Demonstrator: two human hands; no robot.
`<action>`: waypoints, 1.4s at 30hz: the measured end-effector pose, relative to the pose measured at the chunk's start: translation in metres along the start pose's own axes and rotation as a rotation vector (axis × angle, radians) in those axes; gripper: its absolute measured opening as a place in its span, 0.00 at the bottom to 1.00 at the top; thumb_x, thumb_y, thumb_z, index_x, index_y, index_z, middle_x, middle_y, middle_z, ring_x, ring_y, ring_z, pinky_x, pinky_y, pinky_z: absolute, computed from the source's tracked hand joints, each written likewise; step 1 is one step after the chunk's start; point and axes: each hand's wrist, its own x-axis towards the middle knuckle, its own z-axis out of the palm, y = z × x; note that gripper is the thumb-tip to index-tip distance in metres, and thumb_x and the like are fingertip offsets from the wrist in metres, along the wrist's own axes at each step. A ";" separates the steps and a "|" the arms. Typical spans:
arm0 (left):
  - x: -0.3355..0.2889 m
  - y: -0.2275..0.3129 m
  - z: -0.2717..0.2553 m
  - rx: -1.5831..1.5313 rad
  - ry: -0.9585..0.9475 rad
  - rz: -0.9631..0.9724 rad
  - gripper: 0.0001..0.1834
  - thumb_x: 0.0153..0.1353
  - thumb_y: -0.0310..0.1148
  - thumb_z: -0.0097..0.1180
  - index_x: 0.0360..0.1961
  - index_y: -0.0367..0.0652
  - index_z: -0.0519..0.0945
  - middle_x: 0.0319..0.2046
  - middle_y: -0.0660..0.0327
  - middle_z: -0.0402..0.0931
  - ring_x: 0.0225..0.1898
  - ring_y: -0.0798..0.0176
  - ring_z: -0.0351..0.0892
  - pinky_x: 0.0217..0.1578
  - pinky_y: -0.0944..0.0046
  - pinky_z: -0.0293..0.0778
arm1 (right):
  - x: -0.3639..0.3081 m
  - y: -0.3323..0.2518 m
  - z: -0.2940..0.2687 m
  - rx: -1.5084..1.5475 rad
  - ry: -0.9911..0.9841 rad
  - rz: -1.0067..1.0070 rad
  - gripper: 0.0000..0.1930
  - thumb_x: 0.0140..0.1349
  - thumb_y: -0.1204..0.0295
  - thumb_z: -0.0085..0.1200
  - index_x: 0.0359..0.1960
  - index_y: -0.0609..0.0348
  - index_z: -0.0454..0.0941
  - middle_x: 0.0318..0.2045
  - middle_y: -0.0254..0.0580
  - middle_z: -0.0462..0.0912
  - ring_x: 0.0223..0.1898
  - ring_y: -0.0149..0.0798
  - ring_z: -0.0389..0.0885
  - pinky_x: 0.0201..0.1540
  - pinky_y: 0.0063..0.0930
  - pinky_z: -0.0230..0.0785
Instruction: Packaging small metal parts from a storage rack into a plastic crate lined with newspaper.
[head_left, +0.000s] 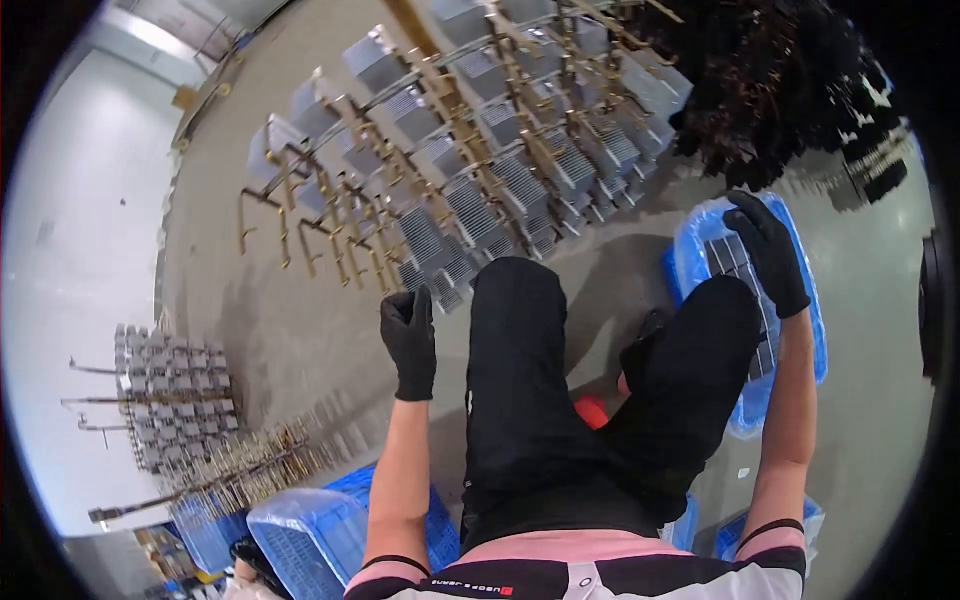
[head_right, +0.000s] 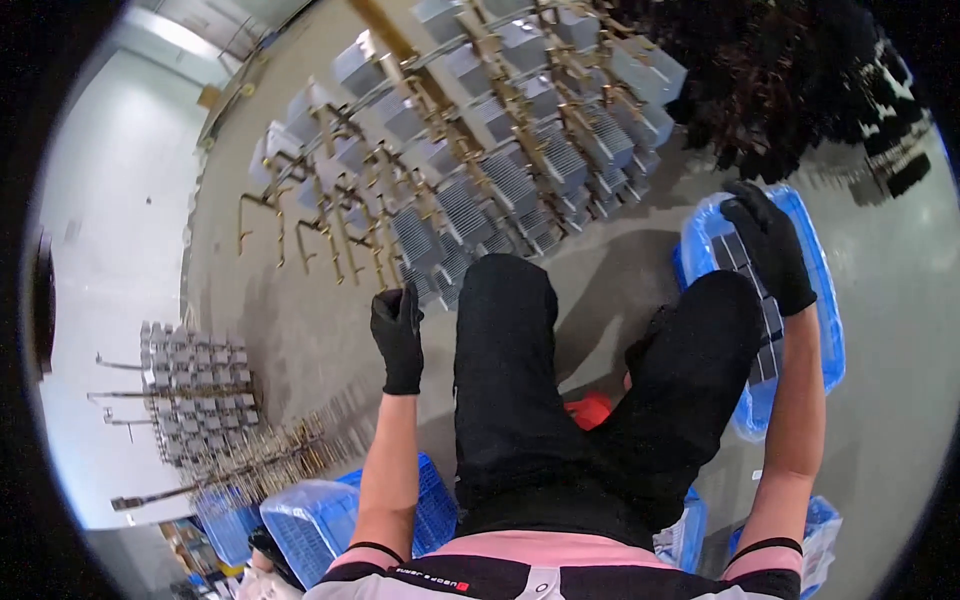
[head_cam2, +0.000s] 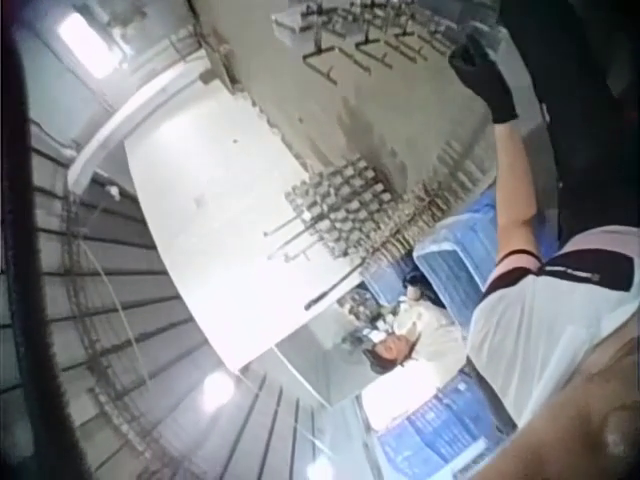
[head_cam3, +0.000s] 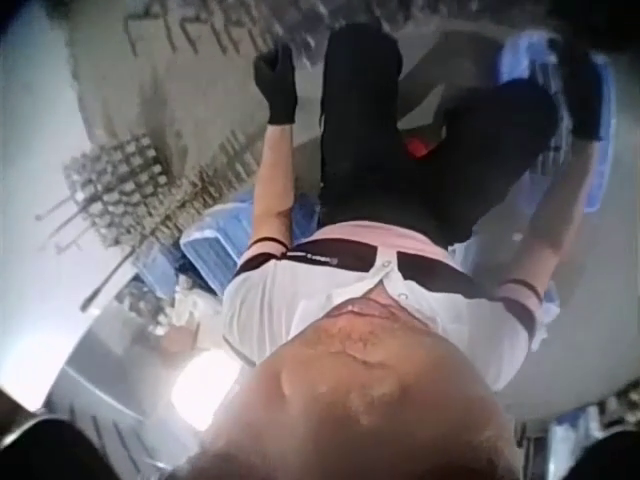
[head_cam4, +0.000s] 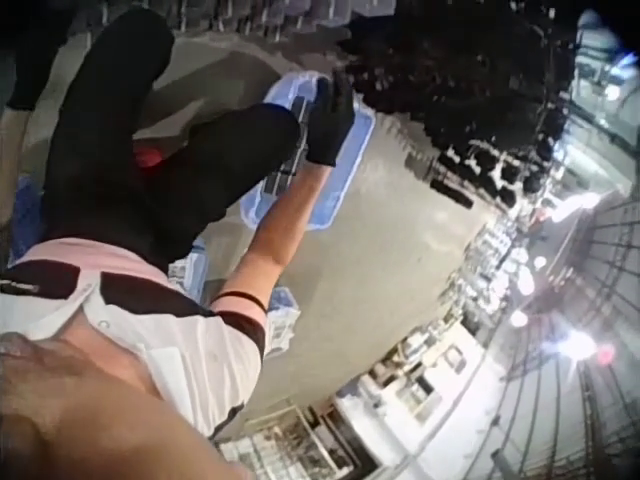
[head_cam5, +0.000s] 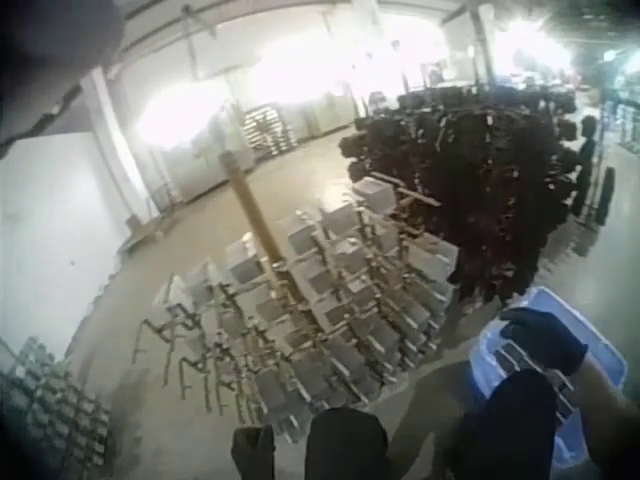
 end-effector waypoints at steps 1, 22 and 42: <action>0.008 -0.006 -0.001 -0.019 -0.036 0.019 0.16 0.59 0.37 0.67 0.37 0.36 0.76 0.30 0.56 0.79 0.32 0.58 0.78 0.36 0.59 0.72 | 0.003 -0.022 0.008 -0.084 -0.034 -0.053 0.17 0.69 0.71 0.52 0.57 0.61 0.76 0.52 0.49 0.81 0.52 0.41 0.80 0.55 0.33 0.72; 0.109 -0.016 0.035 0.603 -0.160 0.568 0.18 0.62 0.51 0.56 0.27 0.50 0.85 0.27 0.49 0.80 0.34 0.46 0.81 0.36 0.46 0.75 | 0.009 -0.002 0.092 -0.332 -0.463 -0.201 0.17 0.71 0.71 0.49 0.59 0.58 0.75 0.57 0.50 0.79 0.60 0.50 0.76 0.61 0.38 0.66; 0.084 -0.003 0.047 0.379 -0.038 0.165 0.51 0.53 0.65 0.62 0.55 0.24 0.64 0.48 0.30 0.74 0.51 0.33 0.75 0.51 0.45 0.73 | 0.013 0.004 0.097 -0.419 -0.437 -0.233 0.17 0.72 0.68 0.48 0.59 0.58 0.75 0.56 0.51 0.79 0.58 0.49 0.78 0.59 0.38 0.68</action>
